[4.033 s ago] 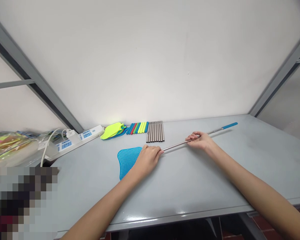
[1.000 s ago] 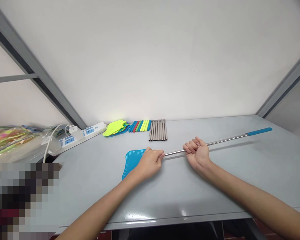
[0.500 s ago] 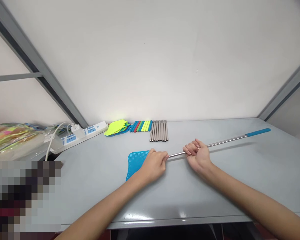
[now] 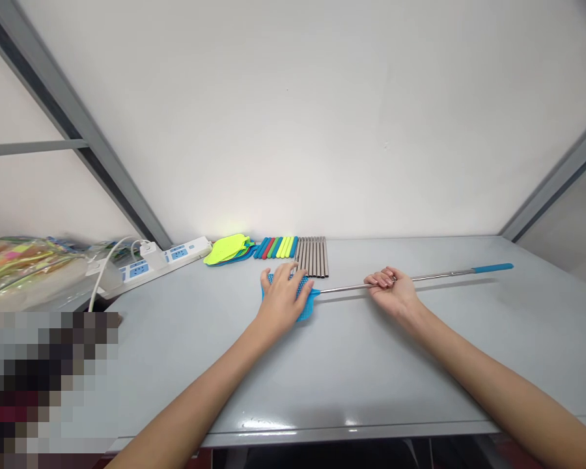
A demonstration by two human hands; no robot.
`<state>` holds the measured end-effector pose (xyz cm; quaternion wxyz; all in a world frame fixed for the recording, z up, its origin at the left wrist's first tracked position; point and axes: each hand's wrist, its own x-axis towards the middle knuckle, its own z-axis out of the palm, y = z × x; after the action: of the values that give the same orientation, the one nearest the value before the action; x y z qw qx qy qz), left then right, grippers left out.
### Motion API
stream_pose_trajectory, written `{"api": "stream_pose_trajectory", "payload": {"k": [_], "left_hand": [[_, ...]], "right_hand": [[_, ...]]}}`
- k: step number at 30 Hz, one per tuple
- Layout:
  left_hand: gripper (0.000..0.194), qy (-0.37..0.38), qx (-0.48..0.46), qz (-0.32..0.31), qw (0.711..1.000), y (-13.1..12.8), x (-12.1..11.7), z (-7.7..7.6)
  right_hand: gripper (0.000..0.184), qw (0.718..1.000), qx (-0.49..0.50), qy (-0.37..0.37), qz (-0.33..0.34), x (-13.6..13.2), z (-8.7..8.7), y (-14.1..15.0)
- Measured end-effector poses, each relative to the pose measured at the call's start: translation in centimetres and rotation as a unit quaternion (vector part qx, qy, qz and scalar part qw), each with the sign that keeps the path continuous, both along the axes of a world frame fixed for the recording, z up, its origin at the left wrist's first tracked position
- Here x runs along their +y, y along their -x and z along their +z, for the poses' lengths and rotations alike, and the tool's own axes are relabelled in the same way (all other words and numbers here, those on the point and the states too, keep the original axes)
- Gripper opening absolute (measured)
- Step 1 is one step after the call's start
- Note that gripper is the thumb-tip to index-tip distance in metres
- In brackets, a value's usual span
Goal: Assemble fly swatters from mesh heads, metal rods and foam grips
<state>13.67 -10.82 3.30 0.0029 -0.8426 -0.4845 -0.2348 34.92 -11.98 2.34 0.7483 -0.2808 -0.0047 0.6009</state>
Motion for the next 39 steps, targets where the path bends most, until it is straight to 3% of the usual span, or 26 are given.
{"api": "stream_pose_trajectory", "payload": {"k": [4, 8, 12, 31, 39], "left_hand": [[0.035, -0.01, -0.027, 0.071, 0.997, 1.1, 1.5, -0.4], [0.042, 0.081, -0.087, 0.124, 0.985, 1.5, 2.2, -0.8], [0.052, 0.164, -0.16, 0.106, 0.968, 1.2, 2.0, -0.9], [0.054, 0.222, -0.324, 0.124, 0.911, -0.2, 0.7, -3.7], [0.053, 0.202, -0.27, 0.14, 0.931, -0.5, 0.0, -3.3]], "right_hand": [[0.027, 1.0, -0.005, -0.008, -0.015, 0.5, 0.0, -1.1], [0.025, 1.0, 0.008, -0.003, -0.025, 0.8, -0.1, -1.4], [0.023, 0.999, 0.019, 0.002, -0.027, 0.8, -0.3, -1.5], [0.028, 0.998, -0.022, -0.032, -0.053, 0.5, -1.3, -1.6], [0.029, 0.997, -0.018, -0.04, -0.06, 0.5, -1.3, -1.2]]}}
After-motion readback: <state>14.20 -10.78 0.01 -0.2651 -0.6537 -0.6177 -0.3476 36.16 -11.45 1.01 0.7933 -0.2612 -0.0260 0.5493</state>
